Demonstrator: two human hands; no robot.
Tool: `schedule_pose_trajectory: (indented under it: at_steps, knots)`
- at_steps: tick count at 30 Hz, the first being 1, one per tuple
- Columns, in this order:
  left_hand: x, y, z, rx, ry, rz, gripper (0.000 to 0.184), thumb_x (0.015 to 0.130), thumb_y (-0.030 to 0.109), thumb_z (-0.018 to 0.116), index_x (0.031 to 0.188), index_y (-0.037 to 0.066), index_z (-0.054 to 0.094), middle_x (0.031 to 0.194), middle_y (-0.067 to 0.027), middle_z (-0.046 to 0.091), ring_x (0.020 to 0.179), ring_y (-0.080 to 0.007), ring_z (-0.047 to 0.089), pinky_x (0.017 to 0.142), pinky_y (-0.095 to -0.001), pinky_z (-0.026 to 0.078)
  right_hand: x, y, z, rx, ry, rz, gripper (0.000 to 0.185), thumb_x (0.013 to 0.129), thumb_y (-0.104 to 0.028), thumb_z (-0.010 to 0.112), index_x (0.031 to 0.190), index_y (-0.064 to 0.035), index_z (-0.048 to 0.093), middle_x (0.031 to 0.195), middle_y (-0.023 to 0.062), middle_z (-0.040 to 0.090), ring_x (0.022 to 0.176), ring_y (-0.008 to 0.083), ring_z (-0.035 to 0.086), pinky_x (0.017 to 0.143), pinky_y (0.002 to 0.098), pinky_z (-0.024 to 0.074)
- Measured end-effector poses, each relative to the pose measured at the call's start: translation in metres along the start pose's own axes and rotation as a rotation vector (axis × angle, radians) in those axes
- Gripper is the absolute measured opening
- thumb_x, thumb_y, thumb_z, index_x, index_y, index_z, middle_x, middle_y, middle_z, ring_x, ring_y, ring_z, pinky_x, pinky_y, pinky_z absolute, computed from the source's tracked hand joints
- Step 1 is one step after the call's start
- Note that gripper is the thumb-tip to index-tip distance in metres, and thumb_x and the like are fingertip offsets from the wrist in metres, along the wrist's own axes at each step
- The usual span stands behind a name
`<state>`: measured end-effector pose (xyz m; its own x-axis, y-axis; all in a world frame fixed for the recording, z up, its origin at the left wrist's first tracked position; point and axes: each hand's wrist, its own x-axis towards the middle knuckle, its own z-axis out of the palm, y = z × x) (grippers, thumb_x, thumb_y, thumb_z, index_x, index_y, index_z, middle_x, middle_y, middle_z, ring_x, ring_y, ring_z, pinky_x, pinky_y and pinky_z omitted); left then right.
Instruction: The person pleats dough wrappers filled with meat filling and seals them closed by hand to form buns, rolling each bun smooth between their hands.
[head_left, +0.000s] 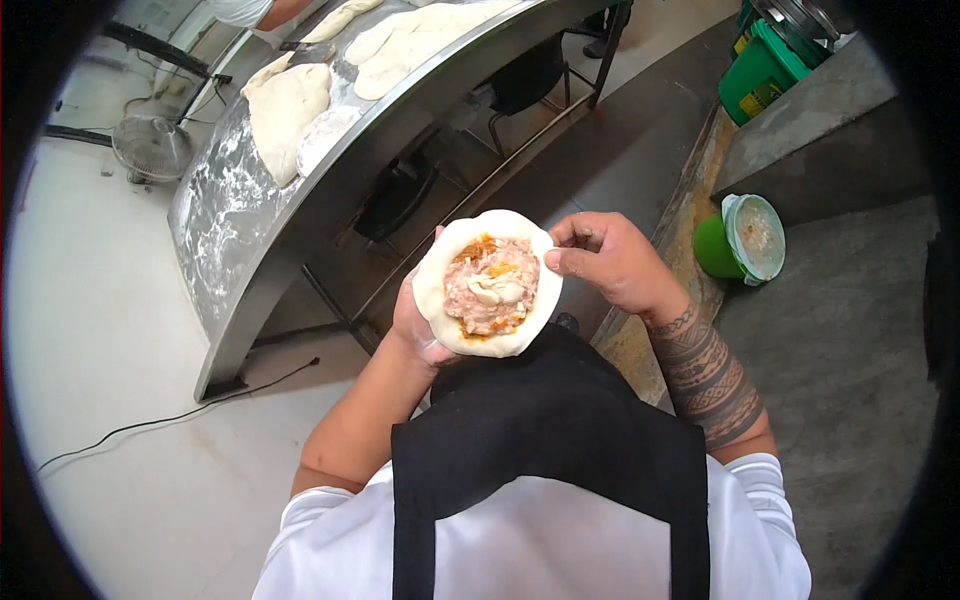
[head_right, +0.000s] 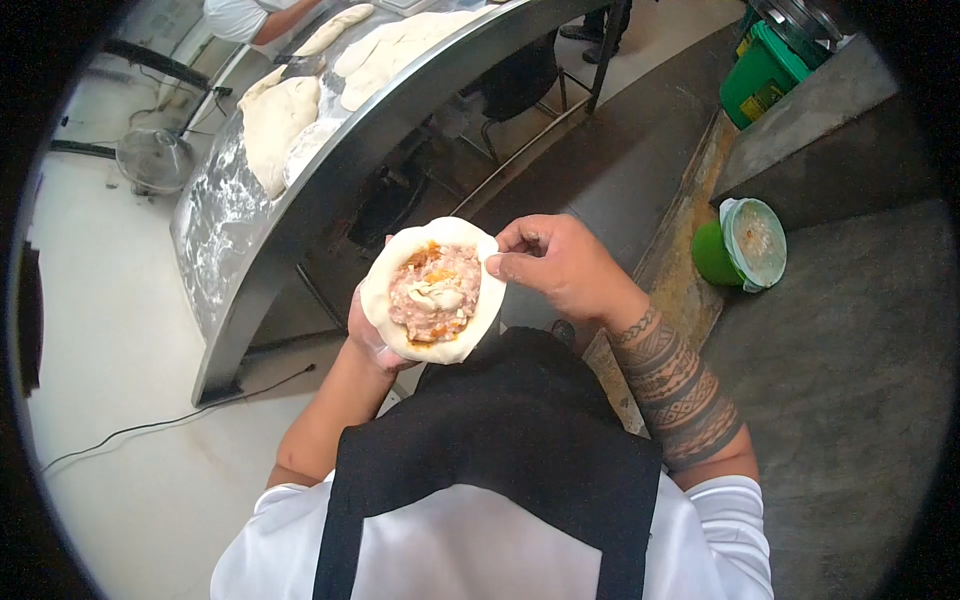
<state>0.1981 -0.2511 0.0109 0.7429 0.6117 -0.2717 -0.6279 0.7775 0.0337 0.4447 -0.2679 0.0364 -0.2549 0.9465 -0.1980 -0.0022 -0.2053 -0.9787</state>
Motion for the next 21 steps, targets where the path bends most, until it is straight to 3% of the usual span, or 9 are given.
schedule_pose_trajectory:
  at_steps: [5,7,10,12,15,21]
  knots:
    - [-0.007,0.005,0.009,0.128,-0.021,0.068,0.063,0.107,0.048,0.037,0.146,0.0,0.047,0.145,-0.0235,0.054,0.13,-0.0389,0.057,0.111,-0.0541,0.046,0.002,0.011,-0.003,0.051,-0.042,0.002,0.019,0.096,-0.019,0.068,0.089,-0.0017,0.068,0.083,-0.002,0.064,0.075,0.0066,0.054,0.071,0.0258,0.0447]
    - [-0.01,-0.003,0.002,0.43,0.197,0.284,0.065,0.103,0.05,0.041,0.147,0.003,0.047,0.145,-0.023,0.054,0.132,-0.0379,0.057,0.111,-0.0531,0.047,0.004,0.022,0.012,0.242,-0.018,-0.018,0.019,0.096,-0.019,0.068,0.088,-0.0023,0.068,0.082,-0.0021,0.062,0.075,0.0068,0.053,0.071,0.026,0.0443]
    - [-0.006,-0.017,-0.031,0.136,0.039,0.391,0.063,0.102,0.051,0.042,0.146,0.006,0.048,0.144,-0.0204,0.056,0.13,-0.0364,0.058,0.107,-0.0526,0.051,0.003,0.023,0.032,0.329,0.043,-0.008,0.022,0.096,-0.019,0.068,0.084,-0.0013,0.065,0.077,-0.0033,0.06,0.071,0.0055,0.051,0.064,0.0251,0.0427]
    - [-0.004,-0.02,-0.043,0.033,-0.103,0.372,0.064,0.102,0.052,0.044,0.146,0.006,0.049,0.144,-0.019,0.056,0.13,-0.0358,0.059,0.105,-0.0524,0.052,0.003,0.022,0.026,0.156,0.033,-0.035,0.021,0.096,-0.019,0.069,0.085,-0.0009,0.066,0.077,-0.0028,0.061,0.071,0.0055,0.051,0.064,0.0254,0.043]
    - [-0.006,-0.029,-0.038,0.148,0.04,0.42,0.065,0.101,0.053,0.045,0.145,0.007,0.049,0.144,-0.0184,0.057,0.129,-0.0355,0.059,0.105,-0.0522,0.052,0.001,0.016,0.021,0.058,0.047,-0.068,0.019,0.095,-0.018,0.068,0.086,-0.0004,0.068,0.076,-0.0021,0.062,0.071,0.0056,0.052,0.064,0.0259,0.0433]
    - [-0.014,-0.032,-0.034,0.19,0.028,0.409,0.067,0.1,0.054,0.045,0.145,0.005,0.049,0.143,-0.0195,0.057,0.128,-0.0363,0.06,0.107,-0.052,0.051,-0.002,0.011,0.019,0.031,0.016,-0.07,0.019,0.094,-0.017,0.07,0.087,0.0007,0.07,0.076,-0.0012,0.063,0.072,0.0056,0.053,0.065,0.0259,0.0447]
